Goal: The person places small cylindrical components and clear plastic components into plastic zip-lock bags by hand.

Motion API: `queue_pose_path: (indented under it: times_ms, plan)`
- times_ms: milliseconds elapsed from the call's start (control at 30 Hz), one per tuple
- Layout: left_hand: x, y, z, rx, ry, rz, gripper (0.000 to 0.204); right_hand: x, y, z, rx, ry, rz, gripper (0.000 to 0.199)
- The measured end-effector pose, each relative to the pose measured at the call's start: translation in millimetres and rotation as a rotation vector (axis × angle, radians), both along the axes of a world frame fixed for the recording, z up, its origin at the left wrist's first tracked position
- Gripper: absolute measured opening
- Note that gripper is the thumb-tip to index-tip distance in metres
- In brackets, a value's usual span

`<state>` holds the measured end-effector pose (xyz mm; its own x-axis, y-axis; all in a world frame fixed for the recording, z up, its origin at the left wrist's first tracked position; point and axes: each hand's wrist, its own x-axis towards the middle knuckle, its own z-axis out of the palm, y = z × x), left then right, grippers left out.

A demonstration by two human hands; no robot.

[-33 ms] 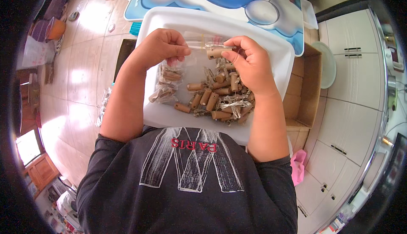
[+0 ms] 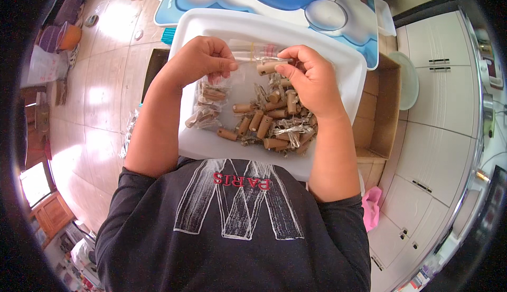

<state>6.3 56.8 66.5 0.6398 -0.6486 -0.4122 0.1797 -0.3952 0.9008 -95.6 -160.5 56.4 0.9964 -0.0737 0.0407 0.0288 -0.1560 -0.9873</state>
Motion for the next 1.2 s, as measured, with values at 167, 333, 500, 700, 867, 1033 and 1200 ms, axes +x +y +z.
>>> queue_pose_path:
  times_ms: [167, 333, 500, 700, 867, 1033, 1200]
  plan:
    - [-1.1, -3.6, -7.8, -0.022, 0.038, -0.109, 0.016, 0.8, 1.6, -2.5, -0.079, 0.004, 0.045, 0.017]
    - [-7.6, -11.8, -9.8, -0.065, 0.036, -0.098, 0.021, 0.9, 5.2, -5.0, -0.114, -0.04, 0.026, 0.018]
    - [-10.8, -17.2, -19.8, -0.093, 0.05, -0.101, 0.029, 1.6, 9.6, -4.8, -0.034, 0.001, 0.033, 0.017]
    - [-17.9, -24.4, -26.1, -0.263, 0.222, -0.022, 0.035, 2.2, 13.2, 1.8, 0.096, 0.198, 0.157, 0.018]
    - [-18.4, -25.6, -11.5, -0.314, 0.3, 0.071, 0.044, 4.0, 22.2, -10.8, 0.18, 0.061, -0.061, 0.019]
    - [-16.6, -24.7, -17.6, -0.376, 0.298, 0.164, 0.041, 4.9, 20.8, -7.4, -0.046, -0.105, -0.16, 0.019]
    - [-14.9, -24.6, -21.9, -0.303, 0.237, 0.165, 0.031, 2.2, 24.1, -15.3, -0.118, -0.085, -0.03, 0.02]
